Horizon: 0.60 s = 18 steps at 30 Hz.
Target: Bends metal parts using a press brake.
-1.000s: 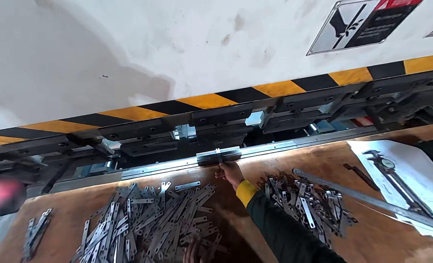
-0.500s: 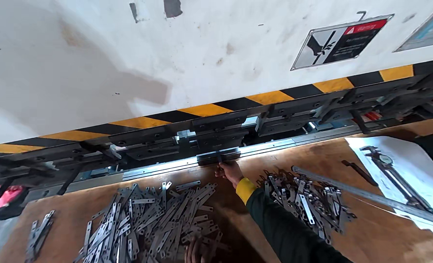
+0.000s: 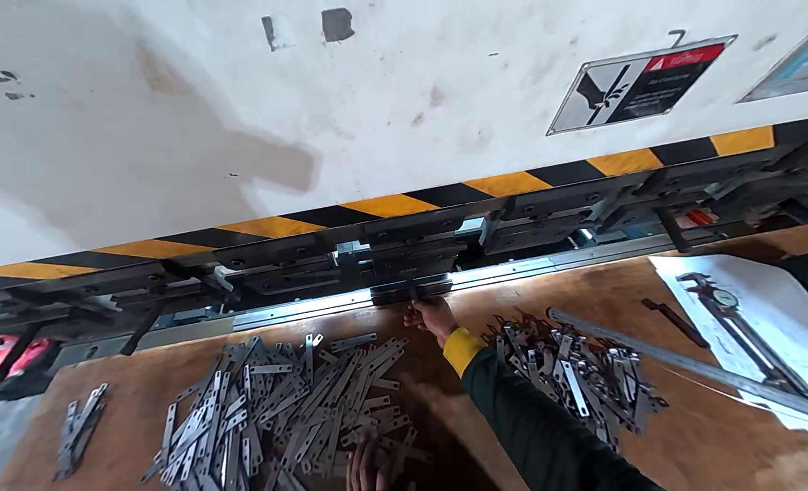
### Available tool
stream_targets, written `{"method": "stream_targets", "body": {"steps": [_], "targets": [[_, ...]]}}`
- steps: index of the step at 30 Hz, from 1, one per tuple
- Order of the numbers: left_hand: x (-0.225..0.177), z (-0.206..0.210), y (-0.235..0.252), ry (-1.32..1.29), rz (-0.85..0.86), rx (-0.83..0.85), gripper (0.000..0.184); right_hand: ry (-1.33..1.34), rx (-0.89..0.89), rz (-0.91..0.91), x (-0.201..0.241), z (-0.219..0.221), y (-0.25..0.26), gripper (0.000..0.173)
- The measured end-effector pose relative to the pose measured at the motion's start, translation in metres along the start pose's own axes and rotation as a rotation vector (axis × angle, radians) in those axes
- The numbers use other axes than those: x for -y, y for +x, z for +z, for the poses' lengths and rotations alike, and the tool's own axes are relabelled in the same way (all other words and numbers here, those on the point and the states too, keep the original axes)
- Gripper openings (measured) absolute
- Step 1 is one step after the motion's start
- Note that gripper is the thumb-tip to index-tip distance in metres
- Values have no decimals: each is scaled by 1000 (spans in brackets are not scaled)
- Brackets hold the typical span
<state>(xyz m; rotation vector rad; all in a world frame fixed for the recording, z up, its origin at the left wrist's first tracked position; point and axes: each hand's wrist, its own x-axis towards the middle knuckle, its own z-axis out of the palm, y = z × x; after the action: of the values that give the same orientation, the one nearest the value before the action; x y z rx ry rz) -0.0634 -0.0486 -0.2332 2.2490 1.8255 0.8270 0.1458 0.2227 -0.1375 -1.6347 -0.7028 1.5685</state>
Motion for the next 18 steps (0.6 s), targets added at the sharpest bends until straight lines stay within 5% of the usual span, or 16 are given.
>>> {"method": "stream_targets", "body": {"steps": [12, 18], "targets": [[-6, -6, 5, -17, 0, -10, 47, 53, 26, 113, 25, -4, -6, 28], [-5, -2, 4, -12, -7, -35, 48, 125, 42, 118, 32, -9, -10, 57]]}}
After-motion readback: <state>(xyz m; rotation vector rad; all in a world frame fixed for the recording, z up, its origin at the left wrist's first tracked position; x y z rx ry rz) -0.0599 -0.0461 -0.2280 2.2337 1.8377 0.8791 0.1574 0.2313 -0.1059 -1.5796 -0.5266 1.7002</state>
